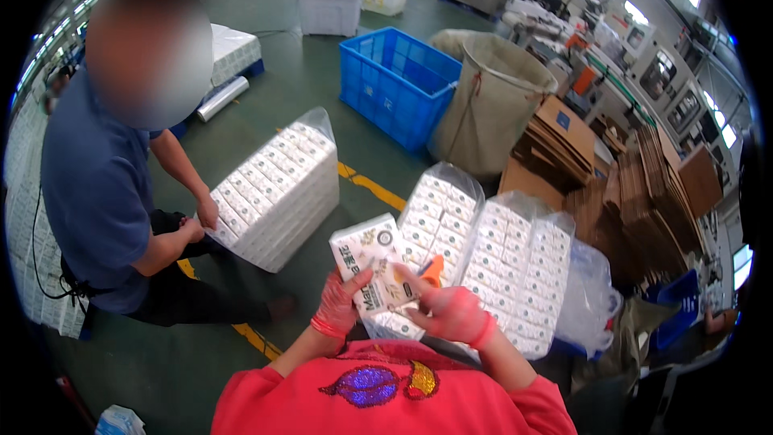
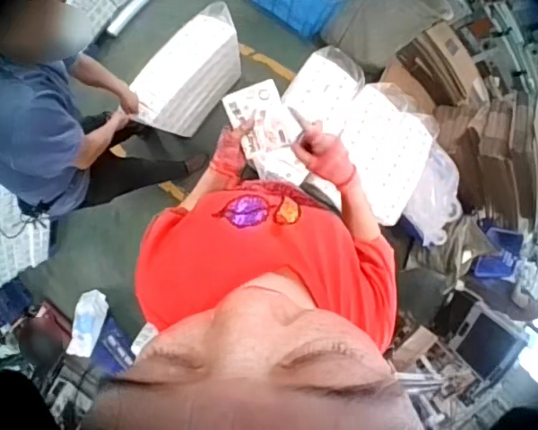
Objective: The person picks up boxes from a blue basket and a green bag, organizes them onto a work surface, and places items back into the bag with another person.
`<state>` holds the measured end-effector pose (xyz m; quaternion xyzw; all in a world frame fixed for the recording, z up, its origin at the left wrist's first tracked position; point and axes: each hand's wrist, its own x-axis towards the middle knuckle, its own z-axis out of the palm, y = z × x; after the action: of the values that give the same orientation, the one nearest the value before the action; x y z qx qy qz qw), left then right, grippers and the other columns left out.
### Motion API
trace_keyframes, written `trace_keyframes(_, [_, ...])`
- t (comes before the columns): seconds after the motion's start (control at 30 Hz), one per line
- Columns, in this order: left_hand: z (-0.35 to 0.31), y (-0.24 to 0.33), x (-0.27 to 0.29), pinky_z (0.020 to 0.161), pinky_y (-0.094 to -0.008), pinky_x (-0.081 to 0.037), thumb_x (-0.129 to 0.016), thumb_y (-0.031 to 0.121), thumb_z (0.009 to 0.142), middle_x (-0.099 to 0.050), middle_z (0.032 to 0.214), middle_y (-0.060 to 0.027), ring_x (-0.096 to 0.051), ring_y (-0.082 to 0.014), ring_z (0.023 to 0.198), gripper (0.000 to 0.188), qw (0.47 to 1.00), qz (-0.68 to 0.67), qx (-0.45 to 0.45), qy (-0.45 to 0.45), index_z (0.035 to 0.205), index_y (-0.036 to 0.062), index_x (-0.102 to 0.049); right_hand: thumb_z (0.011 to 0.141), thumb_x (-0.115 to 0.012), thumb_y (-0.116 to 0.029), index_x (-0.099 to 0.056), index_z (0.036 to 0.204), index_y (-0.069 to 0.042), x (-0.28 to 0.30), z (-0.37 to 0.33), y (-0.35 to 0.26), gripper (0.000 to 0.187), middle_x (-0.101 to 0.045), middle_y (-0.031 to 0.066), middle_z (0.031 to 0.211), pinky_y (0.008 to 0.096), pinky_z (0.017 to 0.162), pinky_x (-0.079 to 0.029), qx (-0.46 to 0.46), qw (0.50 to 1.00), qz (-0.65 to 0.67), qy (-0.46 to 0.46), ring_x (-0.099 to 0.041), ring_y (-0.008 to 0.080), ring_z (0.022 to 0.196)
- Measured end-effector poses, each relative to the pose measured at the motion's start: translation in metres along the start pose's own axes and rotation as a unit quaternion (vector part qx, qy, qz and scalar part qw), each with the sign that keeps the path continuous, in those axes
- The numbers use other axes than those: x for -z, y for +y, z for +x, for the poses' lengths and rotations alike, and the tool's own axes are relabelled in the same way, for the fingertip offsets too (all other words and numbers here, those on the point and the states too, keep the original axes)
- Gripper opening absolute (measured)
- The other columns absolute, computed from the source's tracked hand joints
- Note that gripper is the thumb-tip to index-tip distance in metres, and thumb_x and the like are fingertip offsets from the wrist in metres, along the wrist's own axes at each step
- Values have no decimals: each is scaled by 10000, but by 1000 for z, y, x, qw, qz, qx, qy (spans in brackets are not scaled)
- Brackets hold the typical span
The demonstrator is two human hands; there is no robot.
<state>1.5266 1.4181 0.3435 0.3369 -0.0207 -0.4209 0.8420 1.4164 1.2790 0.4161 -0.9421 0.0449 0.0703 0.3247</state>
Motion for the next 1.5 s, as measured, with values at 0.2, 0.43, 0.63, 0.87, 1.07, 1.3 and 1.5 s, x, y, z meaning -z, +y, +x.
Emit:
trace_keyframes(0.2, [5, 8, -12, 675, -271, -463, -594, 33, 673, -563, 903, -85, -562, -165, 776, 335, 984, 99, -147, 25, 988, 18, -481, 669, -491, -97, -290, 1242, -120, -7, -4, -16, 608, -397, 42, 454, 313, 360, -320, 119, 959, -210, 151, -452, 183, 392])
trace_keyframes(0.43, [1, 10, -7, 699, -263, -444, -657, 30, 614, -555, 919, -77, -548, -150, 819, 452, 949, 220, -226, 5, 1016, 21, -451, 670, -513, -65, -317, 1220, -105, -12, 0, -12, 586, -429, 49, 459, 325, 375, -329, 130, 969, -85, 193, -458, 194, 392])
trace_keyframes(0.63, [-2, 12, -10, 709, -269, -435, -690, 49, 589, -546, 928, -82, -537, -154, 846, 515, 894, 347, -284, 5, 1034, 23, -431, 712, -540, -103, -332, 1197, -79, -9, -6, -3, 528, -531, 74, 591, 313, 447, -388, 43, 989, 18, 141, -520, 229, 502])
trace_keyframes(0.87, [-6, -3, 2, 717, -277, -430, -721, 80, 555, -535, 946, -76, -528, -155, 853, 589, 916, 318, -242, -12, 1053, 25, -413, 620, -694, -171, -330, 1184, -27, -26, -8, 25, 686, -523, 139, 993, 267, 752, -417, 62, 954, 144, 257, -523, 226, 902])
trace_keyframes(1.07, [-13, -17, -2, 757, -282, -413, -755, 135, 529, -507, 984, -78, -499, -155, 902, 664, 922, 324, -191, -93, 1075, 36, -390, 585, -720, -86, -283, 1195, -13, -50, 1, 26, 754, -458, 77, 1098, 265, 856, -344, 34, 872, 469, 134, -406, 124, 1031])
trace_keyframes(1.3, [-13, -6, -23, 771, -267, -406, -771, 188, 514, -469, 1010, -82, -481, -160, 923, 720, 881, 354, -268, -160, 1085, 33, -363, 618, -673, -16, -378, 1107, -54, -83, 9, 45, 573, -467, 52, 1035, 256, 808, -376, 6, 736, 655, 170, -454, 139, 970])
trace_keyframes(1.5, [-10, -6, -18, 762, -259, -399, -770, 192, 517, -465, 984, -69, -481, -157, 897, 672, 851, 406, -293, -156, 1053, 39, -395, 629, -662, -3, -398, 1091, -52, -91, 11, 54, 534, -495, 41, 993, 247, 779, -390, 8, 732, 657, 177, -479, 130, 934])
